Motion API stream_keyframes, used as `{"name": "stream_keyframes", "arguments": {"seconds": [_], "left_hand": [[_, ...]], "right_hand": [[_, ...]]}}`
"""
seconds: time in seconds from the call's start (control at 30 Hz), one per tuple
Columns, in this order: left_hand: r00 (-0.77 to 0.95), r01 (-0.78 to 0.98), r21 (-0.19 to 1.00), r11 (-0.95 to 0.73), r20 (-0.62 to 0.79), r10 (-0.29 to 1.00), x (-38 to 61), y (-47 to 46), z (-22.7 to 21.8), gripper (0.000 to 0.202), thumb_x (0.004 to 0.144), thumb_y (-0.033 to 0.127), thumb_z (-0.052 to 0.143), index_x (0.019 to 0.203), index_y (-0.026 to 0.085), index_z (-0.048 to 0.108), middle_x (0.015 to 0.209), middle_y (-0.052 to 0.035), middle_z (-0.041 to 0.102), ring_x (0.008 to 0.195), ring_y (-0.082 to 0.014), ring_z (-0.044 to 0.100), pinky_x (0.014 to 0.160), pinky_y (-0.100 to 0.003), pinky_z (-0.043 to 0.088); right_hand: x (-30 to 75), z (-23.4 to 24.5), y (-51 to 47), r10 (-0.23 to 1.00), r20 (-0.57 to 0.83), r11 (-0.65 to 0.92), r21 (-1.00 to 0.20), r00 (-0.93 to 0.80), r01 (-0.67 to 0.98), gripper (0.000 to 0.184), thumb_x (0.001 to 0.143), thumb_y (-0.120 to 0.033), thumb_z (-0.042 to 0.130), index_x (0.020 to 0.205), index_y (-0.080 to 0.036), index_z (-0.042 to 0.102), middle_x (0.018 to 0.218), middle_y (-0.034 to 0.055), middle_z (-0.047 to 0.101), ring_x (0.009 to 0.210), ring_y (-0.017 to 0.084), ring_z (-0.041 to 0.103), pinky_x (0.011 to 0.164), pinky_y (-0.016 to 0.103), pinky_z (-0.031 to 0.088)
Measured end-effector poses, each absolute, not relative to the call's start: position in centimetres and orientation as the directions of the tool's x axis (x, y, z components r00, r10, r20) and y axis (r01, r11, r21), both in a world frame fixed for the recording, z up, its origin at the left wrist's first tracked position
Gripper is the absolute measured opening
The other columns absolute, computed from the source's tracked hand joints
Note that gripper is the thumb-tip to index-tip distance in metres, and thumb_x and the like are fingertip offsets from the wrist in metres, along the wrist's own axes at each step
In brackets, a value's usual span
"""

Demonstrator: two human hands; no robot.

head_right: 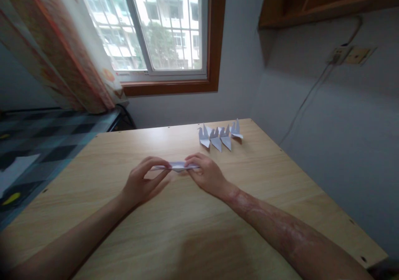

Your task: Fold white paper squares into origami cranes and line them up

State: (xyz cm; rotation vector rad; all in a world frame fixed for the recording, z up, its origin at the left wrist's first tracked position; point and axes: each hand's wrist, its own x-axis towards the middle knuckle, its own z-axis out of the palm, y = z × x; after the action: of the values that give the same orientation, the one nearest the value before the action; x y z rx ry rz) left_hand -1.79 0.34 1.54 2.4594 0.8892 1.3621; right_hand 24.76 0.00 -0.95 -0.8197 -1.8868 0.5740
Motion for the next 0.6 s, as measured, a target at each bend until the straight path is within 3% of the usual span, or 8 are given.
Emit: {"name": "stream_keyframes", "arguments": {"seconds": [0.13, 0.2, 0.33, 0.47, 0.6], "left_hand": [[0.617, 0.406, 0.343, -0.847, 0.581, 0.531, -1.76, 0.77, 1.26, 0.016, 0.100, 0.014, 0.068, 0.102, 0.027, 0.077, 0.106, -0.0048, 0.082, 0.097, -0.0224, 0.074, 0.090, -0.037, 0.059], [0.680, 0.422, 0.333, -0.843, 0.499, 0.537, -1.73, 0.89, 1.13, 0.019, 0.099, 0.012, 0.065, 0.101, 0.027, 0.077, 0.108, -0.0049, 0.082, 0.099, -0.0230, 0.074, 0.090, -0.037, 0.059], [0.701, 0.439, 0.361, -0.823, 0.436, 0.564, -1.66, 0.61, 1.23, 0.015, 0.096, 0.016, 0.067, 0.102, 0.027, 0.075, 0.110, -0.0052, 0.081, 0.098, -0.0236, 0.074, 0.089, -0.037, 0.060], [0.691, 0.469, 0.348, -0.812, 0.427, 0.583, -1.62, 0.30, 1.50, 0.005, 0.099, 0.028, 0.071, 0.103, 0.027, 0.075, 0.109, -0.0056, 0.080, 0.099, -0.0240, 0.075, 0.088, -0.037, 0.061], [0.686, 0.478, 0.337, -0.811, 0.434, 0.584, -1.45, 0.53, 1.38, 0.017, 0.101, 0.037, 0.076, 0.114, 0.027, 0.076, 0.119, -0.0075, 0.080, 0.108, -0.0257, 0.076, 0.093, -0.038, 0.061]], "right_hand": [[24.73, -1.17, 0.02, 0.743, 0.573, 0.669, -0.646, -0.345, 0.368, 0.037, 0.087, -0.005, 0.073, 0.117, -0.026, 0.074, 0.130, 0.0084, 0.075, 0.122, 0.026, 0.072, 0.108, 0.043, 0.058], [24.62, -1.27, -0.02, 0.732, 0.559, 0.682, -0.613, -0.390, 0.400, 0.038, 0.083, -0.008, 0.079, 0.116, -0.025, 0.073, 0.128, 0.0091, 0.076, 0.122, 0.028, 0.072, 0.110, 0.045, 0.056], [24.50, -1.39, -0.05, 0.714, 0.543, 0.700, -0.575, -0.442, 0.423, 0.033, 0.085, -0.024, 0.090, 0.113, -0.024, 0.072, 0.125, 0.0097, 0.079, 0.119, 0.030, 0.073, 0.109, 0.047, 0.055], [24.58, -1.26, -0.17, 0.724, 0.511, 0.690, -0.532, -0.463, 0.491, 0.027, 0.092, -0.022, 0.085, 0.116, -0.023, 0.072, 0.119, 0.0084, 0.081, 0.114, 0.029, 0.073, 0.105, 0.046, 0.056], [24.64, -1.03, -0.47, 0.701, 0.511, 0.712, -0.476, -0.496, 0.516, 0.031, 0.095, -0.028, 0.084, 0.122, -0.023, 0.072, 0.120, 0.0087, 0.081, 0.114, 0.030, 0.073, 0.105, 0.046, 0.056]]}}
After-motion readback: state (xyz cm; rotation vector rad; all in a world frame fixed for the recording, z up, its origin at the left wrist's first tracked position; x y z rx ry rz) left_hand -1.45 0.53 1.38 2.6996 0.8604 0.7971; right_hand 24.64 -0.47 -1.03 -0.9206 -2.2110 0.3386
